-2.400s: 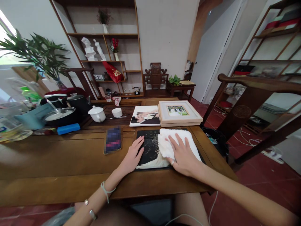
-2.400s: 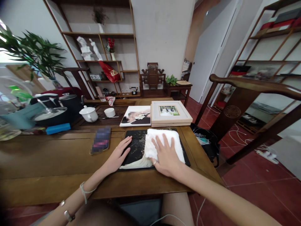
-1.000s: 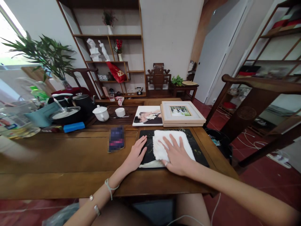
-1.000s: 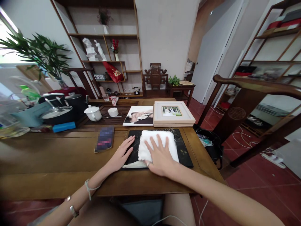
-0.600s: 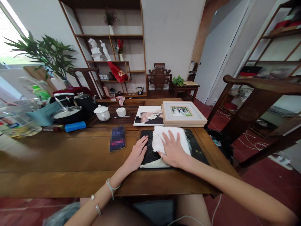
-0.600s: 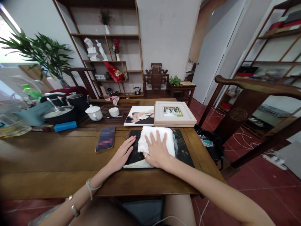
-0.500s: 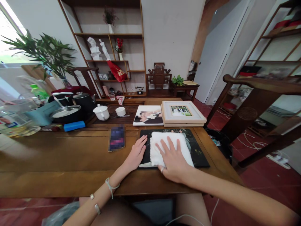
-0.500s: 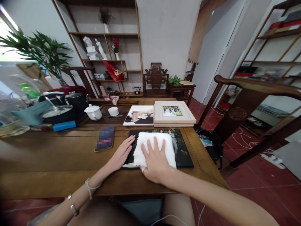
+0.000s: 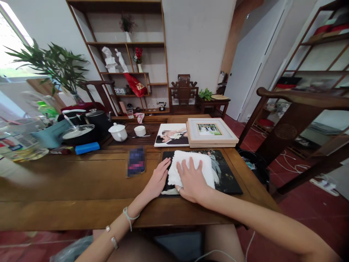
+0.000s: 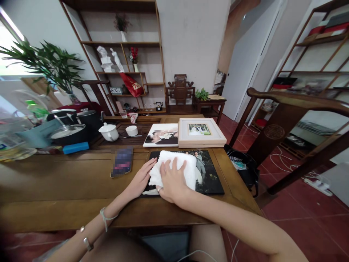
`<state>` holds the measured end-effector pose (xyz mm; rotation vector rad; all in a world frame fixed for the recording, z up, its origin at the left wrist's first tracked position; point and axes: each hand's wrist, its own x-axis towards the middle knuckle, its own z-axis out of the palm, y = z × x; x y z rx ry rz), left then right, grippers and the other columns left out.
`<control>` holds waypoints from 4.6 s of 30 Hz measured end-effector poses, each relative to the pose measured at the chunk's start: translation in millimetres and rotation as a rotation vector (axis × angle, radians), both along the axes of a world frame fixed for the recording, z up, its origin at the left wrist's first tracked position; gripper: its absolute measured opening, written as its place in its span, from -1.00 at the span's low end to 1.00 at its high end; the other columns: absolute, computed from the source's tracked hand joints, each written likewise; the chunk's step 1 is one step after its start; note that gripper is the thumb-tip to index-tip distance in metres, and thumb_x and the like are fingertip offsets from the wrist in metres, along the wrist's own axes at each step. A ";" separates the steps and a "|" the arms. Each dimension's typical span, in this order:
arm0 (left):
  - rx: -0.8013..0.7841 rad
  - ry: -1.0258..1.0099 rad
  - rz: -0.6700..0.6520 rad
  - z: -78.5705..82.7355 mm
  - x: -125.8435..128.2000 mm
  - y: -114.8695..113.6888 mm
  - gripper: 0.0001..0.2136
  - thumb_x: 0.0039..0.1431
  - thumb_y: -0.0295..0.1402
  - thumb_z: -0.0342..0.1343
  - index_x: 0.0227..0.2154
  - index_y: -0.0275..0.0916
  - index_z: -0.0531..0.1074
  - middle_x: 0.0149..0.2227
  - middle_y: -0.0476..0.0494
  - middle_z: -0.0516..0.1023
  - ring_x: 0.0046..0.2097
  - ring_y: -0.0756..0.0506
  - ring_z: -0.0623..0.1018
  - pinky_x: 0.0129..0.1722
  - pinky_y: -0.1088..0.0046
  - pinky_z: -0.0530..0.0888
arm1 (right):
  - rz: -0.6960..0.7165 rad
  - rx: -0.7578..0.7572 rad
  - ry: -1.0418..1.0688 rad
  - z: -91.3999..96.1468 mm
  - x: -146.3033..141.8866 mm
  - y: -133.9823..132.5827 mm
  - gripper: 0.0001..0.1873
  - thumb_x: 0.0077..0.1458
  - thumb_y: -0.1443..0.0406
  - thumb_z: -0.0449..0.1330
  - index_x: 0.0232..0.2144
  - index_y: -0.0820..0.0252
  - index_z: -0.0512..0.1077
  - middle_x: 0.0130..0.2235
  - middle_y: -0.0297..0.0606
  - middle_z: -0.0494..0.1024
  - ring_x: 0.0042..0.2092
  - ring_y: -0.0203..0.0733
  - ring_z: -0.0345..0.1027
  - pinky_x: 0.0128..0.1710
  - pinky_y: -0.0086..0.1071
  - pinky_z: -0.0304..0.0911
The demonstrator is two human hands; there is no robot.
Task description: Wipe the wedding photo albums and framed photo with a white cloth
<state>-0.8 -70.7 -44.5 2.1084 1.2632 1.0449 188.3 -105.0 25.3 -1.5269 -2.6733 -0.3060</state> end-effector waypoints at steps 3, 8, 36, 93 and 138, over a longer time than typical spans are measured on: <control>-0.004 -0.004 -0.025 0.8 -0.6 -0.4 -0.58 0.33 -0.29 -0.18 0.21 -0.14 0.21 0.31 -0.19 0.17 0.34 -0.17 0.13 0.32 0.05 0.05 | -0.003 0.005 -0.019 -0.7 -6.9 -3.6 -0.18 0.13 0.01 0.06 0.27 0.45 0.07 0.23 0.30 0.16 0.24 0.53 -0.14 0.04 0.49 -0.11; -0.001 -0.004 0.005 1.9 1.7 -0.6 -0.60 0.34 -0.30 -0.20 0.18 -0.17 0.26 0.29 -0.22 0.20 0.33 -0.16 0.15 0.31 0.04 0.08 | 0.120 -0.012 0.010 -6.9 -5.8 -50.0 -0.06 0.07 -0.01 0.10 0.29 0.51 -0.02 0.25 0.38 0.08 0.26 0.57 -0.22 0.06 0.52 -0.20; 0.036 0.060 0.083 -4.4 3.6 1.2 -0.60 0.30 -0.39 -0.19 0.17 -0.18 0.27 0.26 -0.22 0.25 0.29 -0.16 0.23 0.29 0.08 0.14 | 0.092 -0.170 0.170 26.3 -18.8 83.4 -0.40 0.29 0.04 -0.20 -0.04 0.32 0.46 0.15 0.02 0.33 0.17 0.18 0.06 0.14 0.10 -0.04; -0.003 0.085 0.066 5.1 7.0 -2.4 -0.59 0.32 -0.39 -0.22 0.18 -0.20 0.24 0.29 -0.22 0.20 0.33 -0.13 0.16 0.31 0.07 0.10 | 0.304 -0.250 0.198 -3.8 48.7 -41.8 -0.17 -0.03 0.21 0.18 0.28 0.20 0.06 0.36 0.09 -0.11 0.37 0.17 -0.47 0.22 0.27 -0.51; 0.003 0.079 0.061 7.0 7.3 -3.7 -0.60 0.33 -0.36 -0.21 0.18 -0.18 0.25 0.29 -0.21 0.21 0.33 -0.13 0.16 0.31 0.07 0.09 | 0.037 -0.131 0.187 -8.6 122.3 36.2 -0.27 -0.09 0.38 0.03 0.21 0.33 0.19 0.34 0.01 0.00 0.36 0.12 -0.28 0.24 0.27 -0.43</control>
